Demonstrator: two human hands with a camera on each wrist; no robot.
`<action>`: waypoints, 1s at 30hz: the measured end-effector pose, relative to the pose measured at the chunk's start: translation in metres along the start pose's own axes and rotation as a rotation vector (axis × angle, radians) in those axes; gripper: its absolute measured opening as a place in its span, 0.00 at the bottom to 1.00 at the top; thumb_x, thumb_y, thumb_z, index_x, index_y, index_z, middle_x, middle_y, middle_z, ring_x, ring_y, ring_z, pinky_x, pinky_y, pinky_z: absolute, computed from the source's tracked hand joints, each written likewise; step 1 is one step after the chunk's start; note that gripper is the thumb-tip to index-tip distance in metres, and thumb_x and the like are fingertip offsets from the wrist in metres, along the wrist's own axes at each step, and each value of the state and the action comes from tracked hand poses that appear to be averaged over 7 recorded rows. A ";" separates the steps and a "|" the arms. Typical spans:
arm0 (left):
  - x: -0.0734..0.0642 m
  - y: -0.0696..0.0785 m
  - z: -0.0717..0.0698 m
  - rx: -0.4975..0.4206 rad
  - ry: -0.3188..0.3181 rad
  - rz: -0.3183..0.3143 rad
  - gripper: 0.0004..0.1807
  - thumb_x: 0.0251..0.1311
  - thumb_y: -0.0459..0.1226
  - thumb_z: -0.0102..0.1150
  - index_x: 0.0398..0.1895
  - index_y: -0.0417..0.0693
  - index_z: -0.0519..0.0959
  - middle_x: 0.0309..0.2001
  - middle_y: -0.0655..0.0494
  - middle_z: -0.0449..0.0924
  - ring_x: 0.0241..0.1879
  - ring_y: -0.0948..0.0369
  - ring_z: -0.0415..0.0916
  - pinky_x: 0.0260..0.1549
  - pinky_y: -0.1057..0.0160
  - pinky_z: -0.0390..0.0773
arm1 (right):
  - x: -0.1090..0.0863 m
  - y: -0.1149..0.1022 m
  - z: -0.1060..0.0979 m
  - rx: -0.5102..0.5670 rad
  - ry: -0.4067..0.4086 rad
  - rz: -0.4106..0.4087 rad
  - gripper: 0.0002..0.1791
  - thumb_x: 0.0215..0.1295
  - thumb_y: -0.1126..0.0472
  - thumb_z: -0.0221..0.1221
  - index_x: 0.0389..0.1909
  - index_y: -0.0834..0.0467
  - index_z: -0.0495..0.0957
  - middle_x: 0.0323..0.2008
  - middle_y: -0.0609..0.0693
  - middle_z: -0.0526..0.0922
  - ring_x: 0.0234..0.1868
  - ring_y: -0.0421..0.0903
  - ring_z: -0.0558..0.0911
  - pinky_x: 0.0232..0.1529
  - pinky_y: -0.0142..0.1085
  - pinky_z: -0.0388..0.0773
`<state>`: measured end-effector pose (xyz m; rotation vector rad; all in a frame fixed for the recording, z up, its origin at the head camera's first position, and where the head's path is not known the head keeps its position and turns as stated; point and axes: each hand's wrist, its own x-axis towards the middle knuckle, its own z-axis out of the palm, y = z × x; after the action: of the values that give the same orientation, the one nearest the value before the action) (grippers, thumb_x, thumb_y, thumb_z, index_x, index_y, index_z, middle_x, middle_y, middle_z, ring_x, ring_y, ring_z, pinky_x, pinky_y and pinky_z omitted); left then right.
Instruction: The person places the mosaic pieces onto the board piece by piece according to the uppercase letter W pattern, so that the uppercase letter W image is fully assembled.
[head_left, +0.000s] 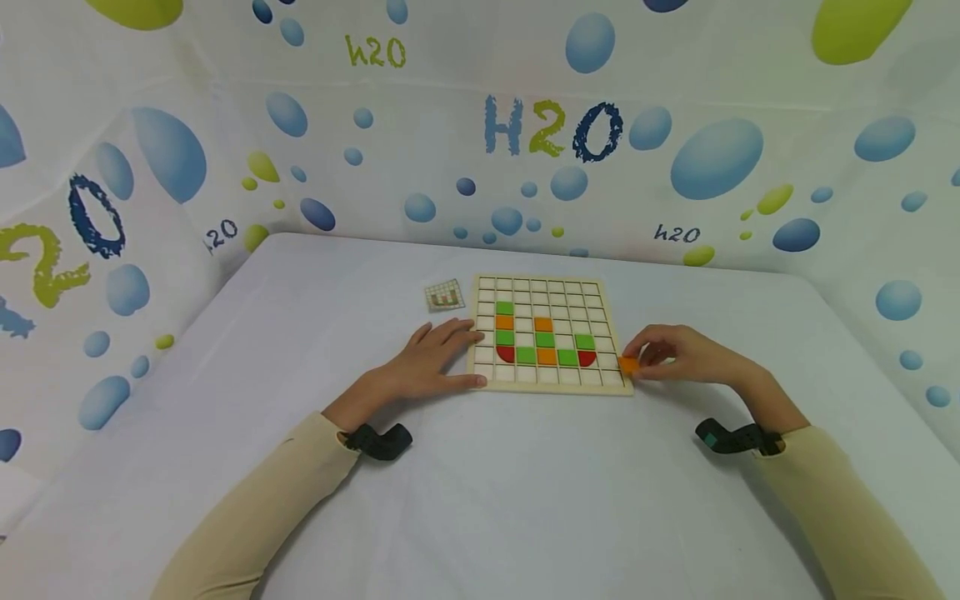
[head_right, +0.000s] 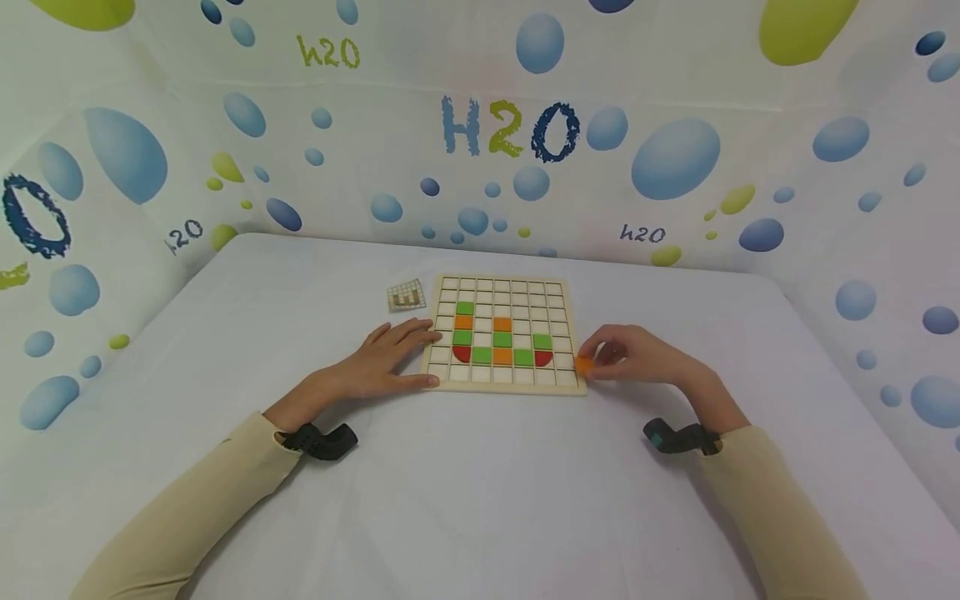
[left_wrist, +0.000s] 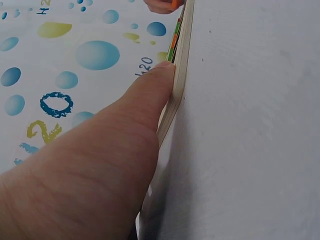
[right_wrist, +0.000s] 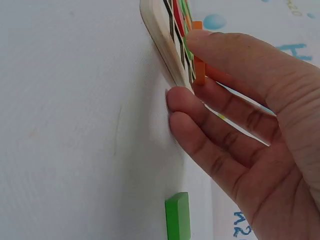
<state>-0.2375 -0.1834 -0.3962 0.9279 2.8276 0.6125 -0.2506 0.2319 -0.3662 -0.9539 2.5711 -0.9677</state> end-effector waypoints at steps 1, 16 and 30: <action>0.002 -0.002 0.000 0.002 0.000 0.002 0.41 0.62 0.59 0.57 0.74 0.53 0.60 0.76 0.50 0.50 0.76 0.51 0.43 0.71 0.41 0.38 | 0.002 0.000 0.000 -0.002 0.011 -0.001 0.15 0.59 0.64 0.68 0.47 0.61 0.80 0.45 0.53 0.82 0.38 0.43 0.81 0.43 0.30 0.81; 0.021 -0.023 -0.007 0.018 -0.021 0.019 0.41 0.62 0.60 0.56 0.74 0.54 0.60 0.76 0.50 0.49 0.76 0.51 0.43 0.71 0.41 0.38 | 0.034 0.008 0.003 -0.074 0.155 -0.036 0.16 0.60 0.66 0.67 0.49 0.63 0.79 0.42 0.53 0.82 0.35 0.41 0.79 0.42 0.28 0.79; 0.020 -0.023 -0.007 0.006 -0.018 0.020 0.40 0.62 0.59 0.56 0.73 0.53 0.60 0.76 0.50 0.50 0.76 0.51 0.43 0.71 0.41 0.38 | 0.051 0.002 0.004 -0.021 0.175 -0.029 0.16 0.60 0.67 0.66 0.50 0.64 0.80 0.44 0.55 0.82 0.42 0.46 0.80 0.46 0.27 0.78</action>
<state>-0.2680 -0.1909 -0.3981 0.9587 2.8095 0.5957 -0.2884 0.1982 -0.3699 -0.9534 2.7225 -1.0780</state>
